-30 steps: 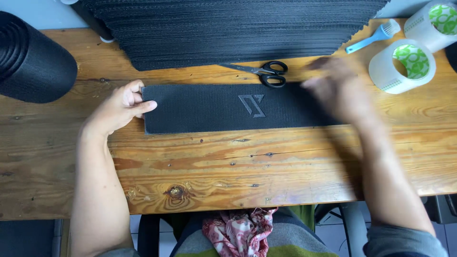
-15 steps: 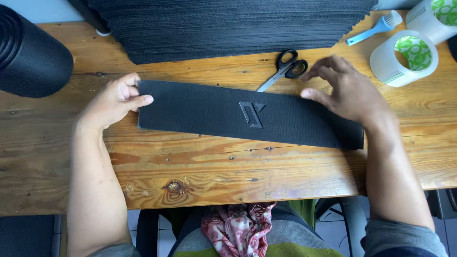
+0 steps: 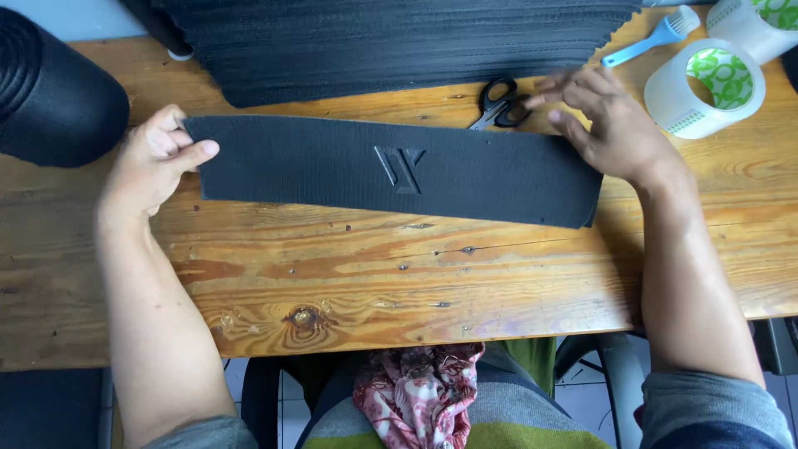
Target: Cutting a strip of black material from a roll and trimming its edges with scissors
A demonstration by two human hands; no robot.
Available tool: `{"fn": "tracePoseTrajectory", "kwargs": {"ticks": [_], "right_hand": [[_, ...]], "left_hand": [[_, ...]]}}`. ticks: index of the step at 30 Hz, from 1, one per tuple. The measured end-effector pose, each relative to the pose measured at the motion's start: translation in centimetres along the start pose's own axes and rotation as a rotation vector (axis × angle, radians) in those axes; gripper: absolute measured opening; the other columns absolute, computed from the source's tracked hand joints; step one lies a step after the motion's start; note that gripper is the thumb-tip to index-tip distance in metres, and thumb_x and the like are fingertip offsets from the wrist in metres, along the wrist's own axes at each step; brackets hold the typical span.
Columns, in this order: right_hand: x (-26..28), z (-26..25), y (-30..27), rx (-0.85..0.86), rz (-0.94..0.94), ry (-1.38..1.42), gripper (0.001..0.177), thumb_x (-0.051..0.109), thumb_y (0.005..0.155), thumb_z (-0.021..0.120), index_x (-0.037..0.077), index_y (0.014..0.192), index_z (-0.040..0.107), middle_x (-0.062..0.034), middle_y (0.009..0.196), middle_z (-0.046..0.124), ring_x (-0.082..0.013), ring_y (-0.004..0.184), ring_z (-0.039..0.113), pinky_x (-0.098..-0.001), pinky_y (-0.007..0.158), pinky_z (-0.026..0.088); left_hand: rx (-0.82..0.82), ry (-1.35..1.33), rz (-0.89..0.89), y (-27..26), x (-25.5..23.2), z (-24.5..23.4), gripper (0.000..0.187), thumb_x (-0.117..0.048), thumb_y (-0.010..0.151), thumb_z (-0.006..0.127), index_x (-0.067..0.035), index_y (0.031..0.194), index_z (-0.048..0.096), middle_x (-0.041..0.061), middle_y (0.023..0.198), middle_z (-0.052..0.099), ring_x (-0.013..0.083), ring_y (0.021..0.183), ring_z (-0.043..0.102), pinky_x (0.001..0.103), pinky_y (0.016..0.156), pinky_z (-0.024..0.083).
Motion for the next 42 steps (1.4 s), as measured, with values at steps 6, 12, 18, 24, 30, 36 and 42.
{"fn": "tracePoseTrajectory", "kwargs": {"ticks": [6,12,18,24,30,36,42], "right_hand": [[-2.7,2.2,1.2,0.231,0.152,0.179,0.034,0.015,0.107,0.049,0.019,0.136,0.066,-0.0104,0.155,0.055,-0.0284,0.144,0.048,-0.0417,0.122,0.03],[-4.8,-1.4,-4.1,0.255,0.666,-0.226,0.016,0.026,0.093,0.078,0.018,0.106,0.079,-0.0039,0.12,0.073,-0.027,0.108,0.067,-0.0401,0.088,0.047],[-8.0,-3.8,-8.8,0.324,0.977,-0.575,0.029,0.049,0.088,0.077,0.037,0.114,0.077,0.0058,0.114,0.08,-0.0293,0.102,0.076,-0.0427,0.077,0.051],[-3.7,-5.3,-7.9,-0.148,0.623,-0.447,0.016,0.031,0.124,0.073,0.021,0.135,0.078,0.0013,0.108,0.077,-0.0165,0.104,0.073,-0.0371,0.069,0.046],[0.0,-3.1,-2.6,0.313,0.957,-0.021,0.066,0.045,0.089,0.071,0.012,0.145,0.059,-0.0087,0.12,0.075,-0.0297,0.113,0.067,-0.0429,0.091,0.046],[-3.7,-1.5,-4.5,-0.107,0.81,0.449,0.018,0.014,0.115,0.065,0.006,0.106,0.051,-0.0079,0.086,0.051,-0.0143,0.079,0.052,-0.0317,0.056,0.059],[-9.4,1.7,-8.0,-0.361,0.514,0.759,0.018,0.015,0.12,0.054,0.015,0.117,0.036,-0.0013,0.097,0.037,-0.0091,0.095,0.046,-0.0496,0.108,0.064]], "left_hand": [[0.029,0.003,-0.012,0.2,0.7,-0.2,0.041,-0.012,0.104,0.065,-0.021,0.087,0.029,-0.009,0.073,0.036,0.0023,0.072,0.03,0.019,0.068,0.024],[0.009,0.039,-0.039,-0.1,0.2,-0.3,0.035,-0.01,0.107,0.067,-0.017,0.09,0.037,-0.006,0.082,0.058,0.0023,0.079,0.046,0.02,0.074,0.037],[-0.036,0.057,-0.04,-0.1,0.0,-0.4,0.04,-0.01,0.107,0.065,-0.018,0.09,0.03,-0.008,0.07,0.033,0.0047,0.067,0.029,0.022,0.064,0.025],[-0.085,0.01,-0.032,0.5,2.3,-0.8,0.036,-0.012,0.109,0.067,-0.017,0.096,0.035,-0.006,0.075,0.046,0.0026,0.072,0.039,0.021,0.066,0.033],[-0.128,0.019,0.016,0.7,2.1,-0.7,0.037,-0.011,0.11,0.07,-0.016,0.096,0.036,-0.004,0.075,0.049,0.0023,0.071,0.04,0.02,0.066,0.032],[-0.245,-0.08,0.107,1.4,1.5,-0.4,0.03,0.0,0.108,0.07,-0.015,0.103,0.044,-0.003,0.096,0.061,0.0012,0.087,0.054,0.017,0.081,0.041],[-0.266,-0.111,0.206,2.2,-2.1,2.8,0.018,0.0,0.104,0.067,-0.002,0.121,0.061,0.008,0.119,0.072,0.0072,0.106,0.062,0.023,0.096,0.053]]}}
Point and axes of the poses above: each hand's wrist, its own y-axis towards the middle knuckle, its own z-axis out of the palm, x = y × z, the point moved 3 cm from there along y, towards the middle knuckle
